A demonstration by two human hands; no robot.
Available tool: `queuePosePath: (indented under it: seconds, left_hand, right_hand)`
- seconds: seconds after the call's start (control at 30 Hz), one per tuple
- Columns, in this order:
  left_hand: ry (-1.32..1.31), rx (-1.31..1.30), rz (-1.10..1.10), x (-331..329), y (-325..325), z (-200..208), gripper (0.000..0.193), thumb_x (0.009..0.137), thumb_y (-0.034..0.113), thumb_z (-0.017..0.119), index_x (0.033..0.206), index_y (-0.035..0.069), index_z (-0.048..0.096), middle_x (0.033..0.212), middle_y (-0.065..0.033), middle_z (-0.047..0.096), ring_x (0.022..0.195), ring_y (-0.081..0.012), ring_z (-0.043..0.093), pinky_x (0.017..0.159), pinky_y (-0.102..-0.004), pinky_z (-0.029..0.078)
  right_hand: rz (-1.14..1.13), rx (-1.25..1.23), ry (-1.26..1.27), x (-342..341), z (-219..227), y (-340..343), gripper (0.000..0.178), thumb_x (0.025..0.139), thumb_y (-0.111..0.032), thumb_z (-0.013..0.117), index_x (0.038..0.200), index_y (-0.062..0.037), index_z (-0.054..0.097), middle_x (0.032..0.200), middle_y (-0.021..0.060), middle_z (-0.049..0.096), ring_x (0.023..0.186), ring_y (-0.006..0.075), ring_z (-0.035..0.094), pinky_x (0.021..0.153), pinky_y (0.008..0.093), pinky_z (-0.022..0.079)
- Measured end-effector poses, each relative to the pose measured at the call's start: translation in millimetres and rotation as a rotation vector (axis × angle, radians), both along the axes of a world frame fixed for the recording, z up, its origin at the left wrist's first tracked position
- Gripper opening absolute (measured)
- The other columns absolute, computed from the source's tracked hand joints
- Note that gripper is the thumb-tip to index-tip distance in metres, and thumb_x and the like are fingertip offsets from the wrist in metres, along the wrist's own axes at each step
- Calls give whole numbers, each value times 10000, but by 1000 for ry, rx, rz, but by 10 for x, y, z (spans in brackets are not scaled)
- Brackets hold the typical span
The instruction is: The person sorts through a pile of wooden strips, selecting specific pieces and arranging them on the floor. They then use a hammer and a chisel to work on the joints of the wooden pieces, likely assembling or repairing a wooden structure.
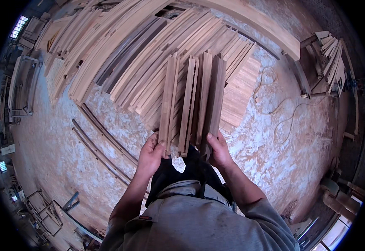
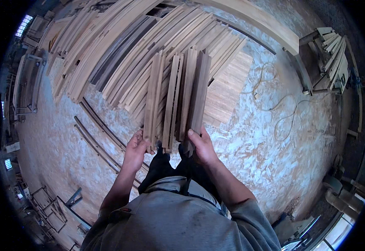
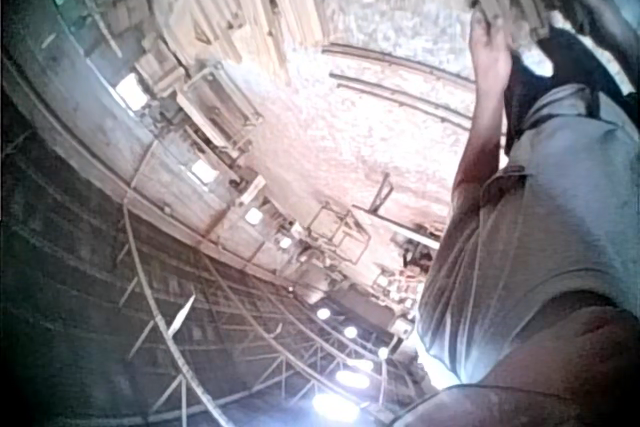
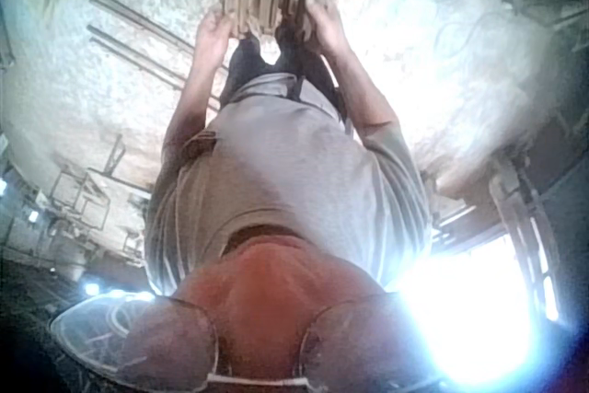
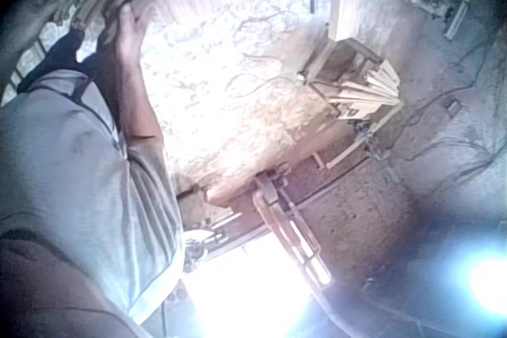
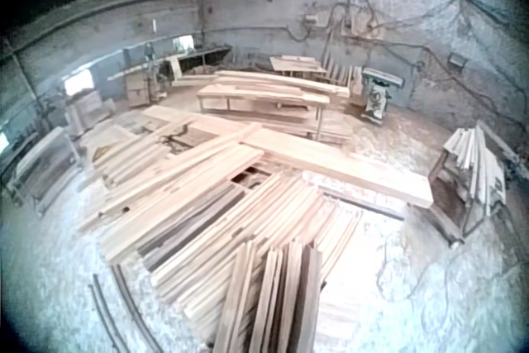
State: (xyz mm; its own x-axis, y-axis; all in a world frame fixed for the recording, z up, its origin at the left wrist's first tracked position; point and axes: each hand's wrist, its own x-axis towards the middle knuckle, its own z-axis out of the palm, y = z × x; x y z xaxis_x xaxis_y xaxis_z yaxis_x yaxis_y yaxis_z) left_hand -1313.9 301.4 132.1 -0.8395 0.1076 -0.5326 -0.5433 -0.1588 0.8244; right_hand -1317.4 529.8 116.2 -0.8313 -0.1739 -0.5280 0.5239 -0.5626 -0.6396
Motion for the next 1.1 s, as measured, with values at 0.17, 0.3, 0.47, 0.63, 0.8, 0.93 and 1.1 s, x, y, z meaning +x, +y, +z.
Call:
queuePosePath:
  seconds: [0.17,0.3,0.47,0.63,0.8,0.93,1.1]
  left_hand:
    - [142,-335,1,119,63,-126,400,904,75,556,1264,-50,433,1061,-128,609,903,-196,613,804,-316,505]
    - [273,-567,-2,152,161,-126,499,839,117,644,1255,-57,431,1119,-209,589,1000,-314,616,866,-378,490]
    - [214,-794,-232,40,337,200,598,775,147,733,1254,-47,431,1159,-211,534,1091,-302,563,945,-387,453]
    - [267,-944,-321,-79,504,361,781,703,221,773,1315,-69,384,1206,-252,463,1161,-396,487,974,-443,422]
    - [250,-982,-320,-125,546,342,823,704,207,751,1353,-87,339,1215,-263,455,1173,-407,475,993,-450,408]
    - [211,-919,-315,-180,439,322,779,719,165,716,1361,-72,343,1231,-265,455,1166,-400,487,1014,-435,397]
    - [309,-829,-241,-125,269,210,754,736,134,688,1362,-95,336,1199,-256,468,1157,-395,487,1006,-438,397]
  right_hand:
    - [5,-30,6,-5,11,12,545,939,-234,570,1392,-48,330,1178,113,559,1037,204,562,873,357,478]
    - [25,-78,-24,-23,47,14,561,937,-226,567,1405,-53,311,1214,127,546,1071,219,553,918,374,463]
    - [-1,9,-24,2,6,2,590,916,-292,593,1388,-59,327,1213,125,545,1078,228,560,888,379,486]
    - [-9,14,-7,7,-67,1,596,908,-327,606,1368,-50,348,1202,124,548,1057,224,569,846,380,509]
    - [-12,-152,-78,15,-75,53,574,933,-247,561,1412,-68,302,1251,150,529,1102,261,560,930,407,475]
    - [-10,-439,-49,41,-280,167,584,928,-278,568,1403,-54,313,1258,168,530,1104,284,573,915,419,496]
    - [51,-394,-39,64,-307,268,549,929,-256,570,1379,-40,341,1240,164,546,1118,276,570,917,418,498]
